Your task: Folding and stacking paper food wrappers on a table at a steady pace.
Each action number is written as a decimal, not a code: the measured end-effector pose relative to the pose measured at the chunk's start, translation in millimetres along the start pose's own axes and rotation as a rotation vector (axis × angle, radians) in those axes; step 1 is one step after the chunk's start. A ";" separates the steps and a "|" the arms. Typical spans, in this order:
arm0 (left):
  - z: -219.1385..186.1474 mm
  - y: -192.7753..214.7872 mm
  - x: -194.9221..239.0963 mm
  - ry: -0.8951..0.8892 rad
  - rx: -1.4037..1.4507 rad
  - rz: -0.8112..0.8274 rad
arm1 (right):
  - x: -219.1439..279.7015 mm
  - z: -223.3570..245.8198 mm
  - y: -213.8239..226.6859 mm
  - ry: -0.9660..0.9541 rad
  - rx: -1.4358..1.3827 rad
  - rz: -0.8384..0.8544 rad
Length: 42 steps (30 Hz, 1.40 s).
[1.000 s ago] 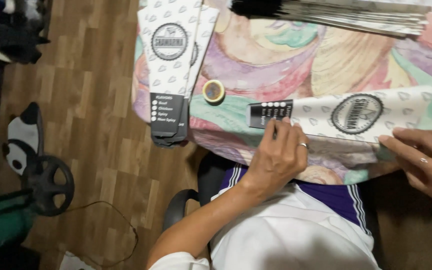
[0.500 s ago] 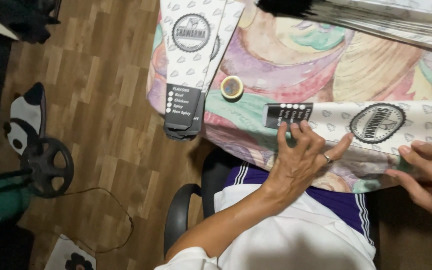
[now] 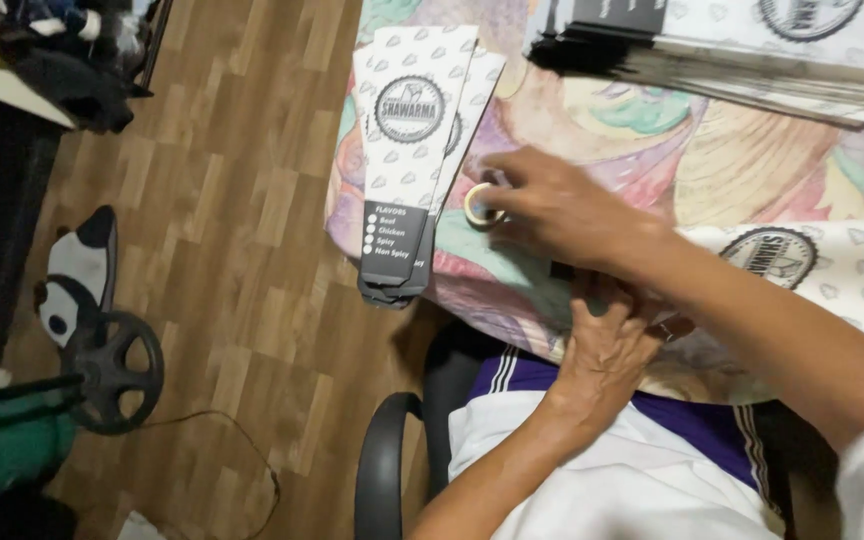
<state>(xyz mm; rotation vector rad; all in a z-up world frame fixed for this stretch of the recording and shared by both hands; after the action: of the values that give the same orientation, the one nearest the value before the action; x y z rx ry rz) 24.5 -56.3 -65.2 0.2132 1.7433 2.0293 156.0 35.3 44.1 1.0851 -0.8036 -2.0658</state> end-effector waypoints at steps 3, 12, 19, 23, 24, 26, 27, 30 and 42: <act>0.3 5.3 3.5 0.085 0.205 -0.181 | -15.2 -4.2 0.5 0.065 -0.059 -0.030; 21.0 41.9 -3.1 0.064 0.032 -0.148 | 116.0 16.1 102.9 -0.140 -0.120 0.212; 16.9 34.4 -5.3 0.059 -0.179 -0.044 | 132.1 -11.1 80.9 -0.086 -0.225 0.144; 18.1 35.5 -3.2 0.077 -0.183 -0.066 | 94.5 -20.9 54.5 -0.067 -0.268 0.170; 18.7 37.9 -1.4 0.067 -0.146 -0.099 | 84.0 -19.9 46.4 -0.040 -0.241 0.181; 16.9 36.3 2.3 0.048 -0.115 -0.134 | 64.7 -14.7 34.2 -0.014 -0.211 0.182; 14.6 27.0 3.1 0.035 -0.030 -0.074 | 56.4 -10.2 28.1 -0.015 -0.278 0.202; 9.9 18.6 2.1 0.007 0.086 -0.008 | 52.2 -3.7 21.3 0.018 -0.317 0.168; 23.6 46.4 -7.8 0.051 -0.197 -0.129 | 228.7 -38.0 177.2 -0.489 -0.022 -0.081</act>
<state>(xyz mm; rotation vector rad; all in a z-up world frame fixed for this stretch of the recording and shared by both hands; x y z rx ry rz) 29.8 -42.9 -14.5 -0.0132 1.5312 2.1098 136.0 -255.5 57.6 0.6081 -0.9754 -2.4427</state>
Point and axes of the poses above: each hand's wrist, its own x-axis away from the middle knuckle, its own y-axis out of the back of the hand, z = x × y, the point moved 8 cm from there along -x, towards the middle knuckle, and after that the axes turned 10 degrees about -x, right-handed, at the moved point
